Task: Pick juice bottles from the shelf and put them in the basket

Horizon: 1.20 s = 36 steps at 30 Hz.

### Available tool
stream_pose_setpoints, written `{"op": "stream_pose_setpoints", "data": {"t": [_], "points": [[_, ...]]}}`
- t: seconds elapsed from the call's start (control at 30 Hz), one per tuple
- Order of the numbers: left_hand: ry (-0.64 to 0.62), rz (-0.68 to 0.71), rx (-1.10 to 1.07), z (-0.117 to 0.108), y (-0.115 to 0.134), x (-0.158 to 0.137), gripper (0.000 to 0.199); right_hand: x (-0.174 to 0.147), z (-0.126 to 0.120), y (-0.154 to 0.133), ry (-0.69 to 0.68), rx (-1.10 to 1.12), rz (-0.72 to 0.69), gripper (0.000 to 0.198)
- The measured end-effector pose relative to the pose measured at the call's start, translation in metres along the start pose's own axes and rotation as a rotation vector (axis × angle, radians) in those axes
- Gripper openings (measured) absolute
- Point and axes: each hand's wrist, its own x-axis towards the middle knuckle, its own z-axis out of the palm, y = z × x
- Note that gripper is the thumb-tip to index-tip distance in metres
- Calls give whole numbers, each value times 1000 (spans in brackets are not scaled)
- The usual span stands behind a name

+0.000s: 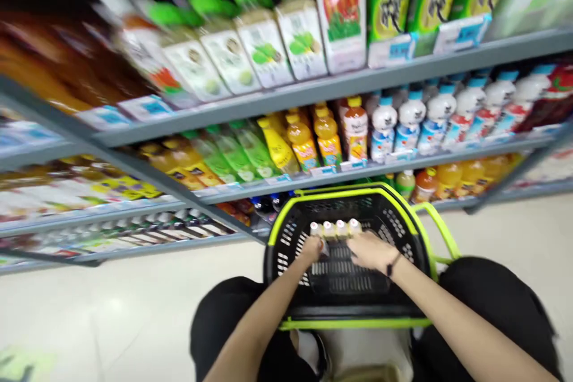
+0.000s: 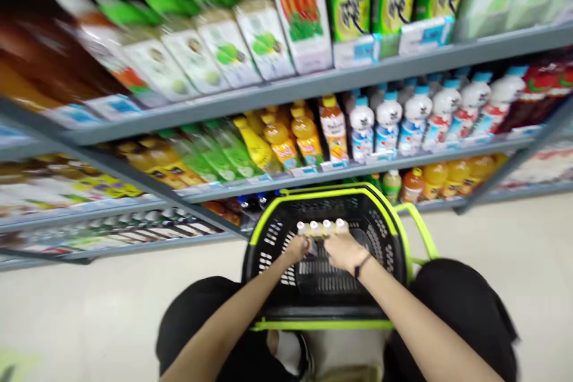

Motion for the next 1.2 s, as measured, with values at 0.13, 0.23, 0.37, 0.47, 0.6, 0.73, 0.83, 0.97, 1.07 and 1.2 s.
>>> {"op": "stream_pose_setpoints", "data": {"t": [0.13,0.23,0.37,0.47,0.6,0.73,0.83,0.97,1.07,1.2], "points": [[9,22,-137,-37,23,-16,31,4,10,-1,19,-4,-37,35],[82,174,-304,-91,34,-27,33,7,17,0,5,-5,-22,31],[351,429,-539,-193,35,-72,26,7,25,1,-3,-2,18,34],[795,503,-656,-278,24,-124,30,9,28,1,-2,-2,29,33],[1670,462,-669,-385,-11,-176,20,11,27,0,8,4,26,34],[1645,148,-793,-458,-57,-181,43,9,23,-6,-7,18,31,36],[1433,157,-772,-477,-81,-170,51,5,18,-10,-24,16,43,36],[1294,202,-659,-474,-93,-158,44,2,11,-13,-36,1,56,36],[1322,233,-613,-467,-93,-155,33,1,8,-14,-38,-10,60,36],[1563,321,-566,-458,-87,-163,42,1,9,-16,-41,-7,58,36]]}}
